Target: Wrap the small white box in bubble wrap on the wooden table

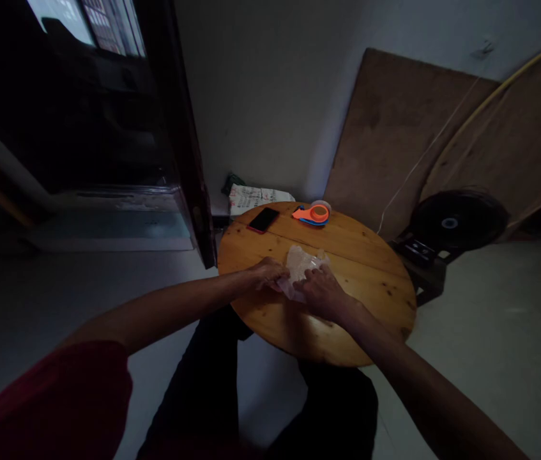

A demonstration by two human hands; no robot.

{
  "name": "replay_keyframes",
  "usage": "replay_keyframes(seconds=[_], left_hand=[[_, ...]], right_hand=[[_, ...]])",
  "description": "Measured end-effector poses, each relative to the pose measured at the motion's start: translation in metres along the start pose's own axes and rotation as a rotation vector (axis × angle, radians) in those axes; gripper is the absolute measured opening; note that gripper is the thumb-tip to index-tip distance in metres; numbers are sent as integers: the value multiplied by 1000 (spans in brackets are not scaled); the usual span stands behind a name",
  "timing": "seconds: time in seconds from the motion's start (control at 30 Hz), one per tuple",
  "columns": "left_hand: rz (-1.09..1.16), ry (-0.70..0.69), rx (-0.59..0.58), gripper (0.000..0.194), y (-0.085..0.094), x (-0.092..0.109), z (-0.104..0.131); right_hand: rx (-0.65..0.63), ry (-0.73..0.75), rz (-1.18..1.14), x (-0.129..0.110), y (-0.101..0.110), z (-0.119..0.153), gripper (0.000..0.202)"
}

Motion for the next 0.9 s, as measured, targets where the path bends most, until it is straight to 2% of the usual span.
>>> replay_keyframes(seconds=[0.17, 0.43, 0.57, 0.77, 0.9], left_hand=[[188, 51, -118, 5, -14, -3, 5], [291, 87, -139, 6, -16, -8, -2], [272, 73, -147, 7, -18, -6, 3], [150, -11, -107, 9, -24, 8, 11], [50, -69, -70, 7, -33, 17, 16]], right_hand=[[10, 4, 5, 0, 2, 2, 26], [-8, -12, -5, 0, 1, 3, 26], [29, -67, -39, 6, -4, 4, 36], [82, -172, -136, 14, -4, 9, 25], [158, -198, -168, 19, -8, 13, 41]])
Point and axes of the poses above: each hand's wrist, its own z-axis away from the middle knuckle, its own y-axis out of the back of the hand, x = y × z, the point moved 5 cm from there along -z, towards the middle knuckle, and after that the axes turned 15 degrees about y, right-handed, at the moved point
